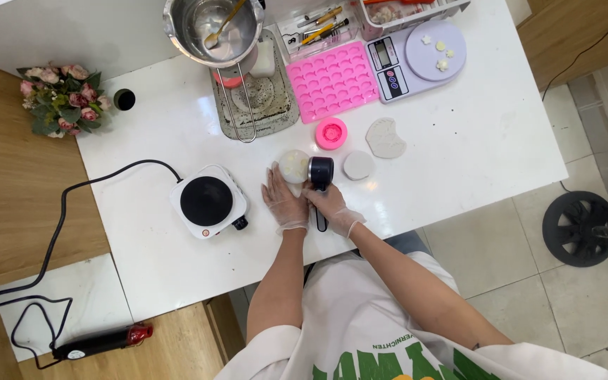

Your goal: Smoothing the top surface of a molded candle using a handheld heat gun.

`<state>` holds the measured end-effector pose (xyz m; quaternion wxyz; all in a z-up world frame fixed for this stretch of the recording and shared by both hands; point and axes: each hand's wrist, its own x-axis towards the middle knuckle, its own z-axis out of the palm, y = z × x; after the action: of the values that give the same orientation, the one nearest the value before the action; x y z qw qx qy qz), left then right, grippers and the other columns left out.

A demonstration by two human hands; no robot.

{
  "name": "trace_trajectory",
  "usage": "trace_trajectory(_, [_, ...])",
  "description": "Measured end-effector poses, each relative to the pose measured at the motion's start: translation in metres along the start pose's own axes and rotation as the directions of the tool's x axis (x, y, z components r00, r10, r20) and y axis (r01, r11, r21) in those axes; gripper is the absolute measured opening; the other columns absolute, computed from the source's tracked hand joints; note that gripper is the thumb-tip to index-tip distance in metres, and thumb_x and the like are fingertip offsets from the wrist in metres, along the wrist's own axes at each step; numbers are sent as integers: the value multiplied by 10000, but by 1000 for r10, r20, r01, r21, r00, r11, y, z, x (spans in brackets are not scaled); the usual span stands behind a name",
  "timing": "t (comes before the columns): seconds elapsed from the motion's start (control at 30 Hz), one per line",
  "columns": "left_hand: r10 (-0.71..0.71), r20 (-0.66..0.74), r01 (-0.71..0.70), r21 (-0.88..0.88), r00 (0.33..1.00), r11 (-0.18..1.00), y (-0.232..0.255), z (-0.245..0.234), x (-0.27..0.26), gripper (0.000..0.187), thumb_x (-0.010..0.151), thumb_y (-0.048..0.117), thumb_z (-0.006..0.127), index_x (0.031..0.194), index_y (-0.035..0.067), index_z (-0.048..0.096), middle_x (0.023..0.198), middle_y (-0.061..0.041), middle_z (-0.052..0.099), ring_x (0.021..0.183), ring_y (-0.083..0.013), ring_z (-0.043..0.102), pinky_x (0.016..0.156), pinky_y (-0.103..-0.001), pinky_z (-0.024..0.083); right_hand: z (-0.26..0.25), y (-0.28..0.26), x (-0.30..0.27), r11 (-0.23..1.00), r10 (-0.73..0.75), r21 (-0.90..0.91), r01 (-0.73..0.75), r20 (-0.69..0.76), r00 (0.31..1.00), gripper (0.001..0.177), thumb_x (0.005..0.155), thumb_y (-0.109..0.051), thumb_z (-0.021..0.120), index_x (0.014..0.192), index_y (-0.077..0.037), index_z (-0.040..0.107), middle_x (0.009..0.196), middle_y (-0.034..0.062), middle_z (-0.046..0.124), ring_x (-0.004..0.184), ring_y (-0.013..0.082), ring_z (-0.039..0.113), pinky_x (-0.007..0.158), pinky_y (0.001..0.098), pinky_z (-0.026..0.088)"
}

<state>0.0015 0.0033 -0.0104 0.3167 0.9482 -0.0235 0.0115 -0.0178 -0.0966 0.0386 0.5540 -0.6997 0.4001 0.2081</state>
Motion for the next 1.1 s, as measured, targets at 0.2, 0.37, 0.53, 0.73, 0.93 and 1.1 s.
trace_trajectory(0.2, [-14, -2, 14, 26, 1000, 1000, 1, 1, 0, 1083, 784, 454, 831, 1618, 147, 212, 1645, -79, 360, 1539, -251, 288, 1281, -478, 72, 3, 4, 6, 1000, -14, -7, 14, -10, 1000, 502, 712, -544, 766, 1015, -153, 677, 873, 80, 757, 934, 285, 735, 859, 430, 546])
trace_trajectory(0.37, [-25, -2, 25, 8, 1000, 1000, 3, 0, 0, 1067, 799, 482, 819, 1619, 153, 219, 1645, -80, 362, 1540, -246, 287, 1280, -476, 72, 2, 1, 1, 1000, -1, -26, 1, -23, 1000, 529, 717, -531, 763, 1048, -128, 675, 942, 100, 757, 993, 299, 724, 888, 440, 541])
trace_trajectory(0.53, [-36, -15, 36, -10, 999, 999, 2, 1, 2, 1061, 788, 480, 817, 1609, 139, 239, 1630, -96, 387, 1528, -250, 311, 1279, -487, 100, 3, -7, -1, 1000, 9, -15, -10, -32, 999, 525, 708, -529, 769, 1044, -133, 689, 940, 87, 761, 998, 289, 726, 895, 427, 545])
trace_trajectory(0.73, [-27, -17, 27, 9, 999, 1000, 0, 2, 1, 1055, 772, 450, 826, 1596, 129, 251, 1636, -76, 377, 1534, -241, 299, 1279, -490, 110, 3, -2, 1, 1000, 16, -23, -18, -45, 999, 535, 708, -542, 779, 1054, -143, 692, 962, 92, 756, 1017, 295, 719, 898, 428, 549])
trace_trajectory(0.93, [-20, 3, 20, 8, 1000, 1000, 1, 1, 0, 1102, 754, 335, 843, 1617, 140, 186, 1661, -64, 330, 1544, -240, 274, 1279, -493, 106, 4, 8, 7, 1000, -13, 25, 14, -63, 998, 445, 721, -472, 795, 1006, -144, 701, 837, 73, 737, 879, 259, 733, 838, 393, 556])
trace_trajectory(1.1, [-6, -18, 6, -7, 1000, 1000, 0, 1, -1, 1063, 782, 363, 824, 1617, 132, 208, 1659, -70, 334, 1540, -251, 287, 1271, -510, 127, 6, 18, 17, 998, -17, 54, 21, -73, 997, 407, 735, -459, 799, 998, -164, 705, 803, 46, 739, 805, 216, 737, 787, 353, 564])
